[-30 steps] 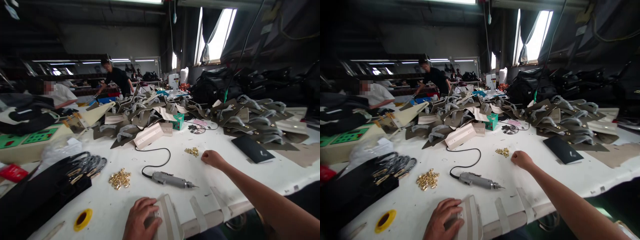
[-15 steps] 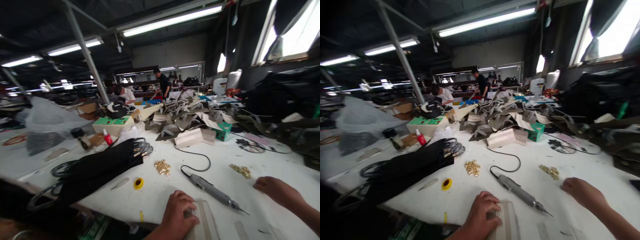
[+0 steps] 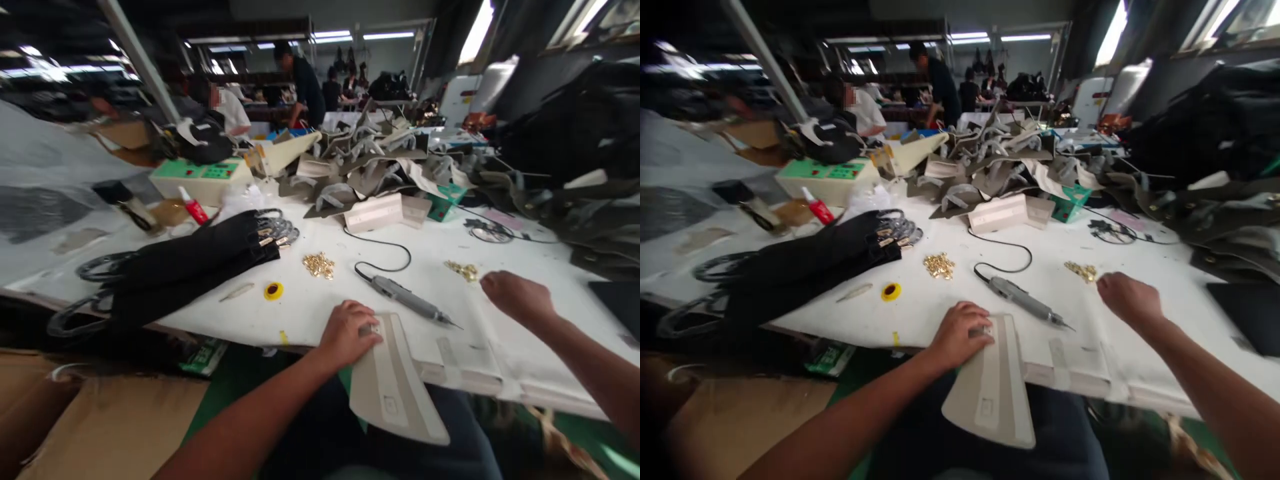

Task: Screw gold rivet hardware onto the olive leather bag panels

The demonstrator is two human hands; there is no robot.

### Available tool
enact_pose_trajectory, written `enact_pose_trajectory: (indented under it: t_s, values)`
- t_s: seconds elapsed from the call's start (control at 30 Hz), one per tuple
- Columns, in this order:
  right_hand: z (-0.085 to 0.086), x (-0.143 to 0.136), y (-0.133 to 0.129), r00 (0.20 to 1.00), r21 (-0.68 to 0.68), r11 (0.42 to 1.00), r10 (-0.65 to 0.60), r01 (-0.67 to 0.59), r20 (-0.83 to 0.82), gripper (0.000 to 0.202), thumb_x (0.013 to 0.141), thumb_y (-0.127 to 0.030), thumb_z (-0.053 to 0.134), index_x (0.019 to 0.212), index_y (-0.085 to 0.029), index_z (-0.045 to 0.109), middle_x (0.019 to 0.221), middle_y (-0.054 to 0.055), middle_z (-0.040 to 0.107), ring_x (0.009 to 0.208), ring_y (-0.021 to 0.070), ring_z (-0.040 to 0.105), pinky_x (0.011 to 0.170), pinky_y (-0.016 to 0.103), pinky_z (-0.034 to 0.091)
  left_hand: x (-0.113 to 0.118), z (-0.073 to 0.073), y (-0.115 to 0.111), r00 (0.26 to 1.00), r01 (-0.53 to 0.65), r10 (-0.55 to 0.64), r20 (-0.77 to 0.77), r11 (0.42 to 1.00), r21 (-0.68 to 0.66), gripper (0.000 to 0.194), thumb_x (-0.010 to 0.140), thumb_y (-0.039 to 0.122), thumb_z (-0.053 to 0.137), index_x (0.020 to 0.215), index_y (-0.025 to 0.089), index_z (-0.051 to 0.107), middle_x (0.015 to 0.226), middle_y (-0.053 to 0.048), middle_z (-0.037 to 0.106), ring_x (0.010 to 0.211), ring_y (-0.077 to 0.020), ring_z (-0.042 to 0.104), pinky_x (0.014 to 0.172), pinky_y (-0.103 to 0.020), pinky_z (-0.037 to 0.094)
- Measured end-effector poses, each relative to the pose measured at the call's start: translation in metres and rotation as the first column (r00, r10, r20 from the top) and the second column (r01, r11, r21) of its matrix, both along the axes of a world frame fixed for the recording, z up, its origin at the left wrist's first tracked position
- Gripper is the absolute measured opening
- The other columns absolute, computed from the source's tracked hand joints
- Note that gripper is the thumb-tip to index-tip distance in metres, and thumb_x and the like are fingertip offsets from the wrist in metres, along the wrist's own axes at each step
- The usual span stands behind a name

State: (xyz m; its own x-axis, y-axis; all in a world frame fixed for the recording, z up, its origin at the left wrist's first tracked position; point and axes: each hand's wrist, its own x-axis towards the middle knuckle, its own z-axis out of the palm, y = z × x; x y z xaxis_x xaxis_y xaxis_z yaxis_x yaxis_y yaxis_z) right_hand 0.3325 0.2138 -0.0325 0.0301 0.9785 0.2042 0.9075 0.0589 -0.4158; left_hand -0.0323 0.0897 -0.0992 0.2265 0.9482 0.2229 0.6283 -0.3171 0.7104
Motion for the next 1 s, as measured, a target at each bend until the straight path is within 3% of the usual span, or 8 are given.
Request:
enact_pose_trajectory:
  t_s: [0.07,0.13,0.27,0.4,0.53,0.73,1.0]
  values:
    - [0.001,-0.011,-0.020,1.000,-0.108,0.994,0.023,-0.023,0.002,0.022,0.088,-0.040,0.063,0.075,-0.025,0.073,0.070,0.008,0.072,0.062,0.0241,0.065,0.060,0.036,0.043,0.000,-0.002,0.002,1.000,0.023,-0.023,0.011,1.000,-0.013,0.026,0.075,0.030,0.087,0.100,0.028,0.079,0.119,-0.003,0.077,0.118,-0.0272,0.061,0.103,-0.048,0.047]
    - [0.004,-0.040,-0.049,0.984,-0.214,0.969,0.092,-0.124,-0.154,0.029,0.093,-0.047,0.059,0.092,-0.023,0.075,0.077,0.005,0.075,0.070,0.0223,0.070,0.067,0.033,0.049,0.000,-0.003,0.003,0.999,0.039,-0.039,0.009,0.999,-0.016,0.026,0.076,0.030,0.086,0.101,0.028,0.079,0.118,-0.002,0.077,0.119,-0.0272,0.060,0.104,-0.048,0.046]
    - [0.004,-0.117,-0.100,0.863,-0.321,0.868,0.206,-0.379,-0.462,0.031,0.093,-0.050,0.060,0.088,-0.022,0.073,0.073,0.001,0.071,0.071,0.0191,0.066,0.067,0.029,0.050,0.001,0.000,0.003,0.999,0.049,-0.049,-0.019,0.999,0.001,0.027,0.077,0.031,0.086,0.103,0.028,0.077,0.118,-0.002,0.077,0.120,-0.0274,0.059,0.103,-0.047,0.047]
    - [-0.012,-0.158,-0.108,0.847,-0.341,0.815,0.303,-0.468,-0.436,0.026,0.094,-0.040,0.057,0.083,-0.022,0.072,0.077,-0.001,0.071,0.073,0.0177,0.064,0.068,0.029,0.046,0.001,0.000,0.002,0.997,0.056,-0.055,-0.048,0.998,0.023,0.031,0.076,0.032,0.087,0.105,0.027,0.075,0.117,-0.003,0.077,0.119,-0.0277,0.060,0.101,-0.046,0.048]
    - [-0.024,-0.164,-0.096,0.858,-0.335,0.806,0.369,-0.487,-0.358,0.020,0.093,-0.037,0.060,0.087,-0.023,0.073,0.087,0.000,0.073,0.079,0.0186,0.065,0.072,0.030,0.045,0.001,-0.002,0.003,0.996,0.063,-0.060,-0.063,0.997,0.039,0.030,0.079,0.032,0.085,0.106,0.027,0.074,0.116,-0.002,0.077,0.118,-0.0271,0.060,0.100,-0.046,0.048]
    - [-0.025,-0.164,-0.095,0.827,-0.328,0.761,0.492,-0.560,-0.270,0.019,0.096,-0.035,0.055,0.087,-0.024,0.068,0.091,0.002,0.071,0.085,0.0195,0.065,0.077,0.031,0.044,0.001,-0.002,0.002,0.995,0.065,-0.062,-0.078,0.997,0.037,0.025,0.081,0.036,0.083,0.103,0.027,0.074,0.118,-0.002,0.077,0.119,-0.0274,0.060,0.100,-0.046,0.048]
    - [-0.030,-0.169,-0.096,0.888,-0.360,0.826,0.325,-0.434,-0.326,0.016,0.089,-0.034,0.063,0.082,-0.023,0.072,0.084,0.000,0.073,0.076,0.0182,0.065,0.074,0.031,0.046,0.001,-0.001,0.001,0.995,0.060,-0.059,-0.079,0.998,0.016,0.027,0.082,0.035,0.082,0.107,0.026,0.074,0.120,-0.003,0.076,0.121,-0.0273,0.059,0.102,-0.046,0.047]
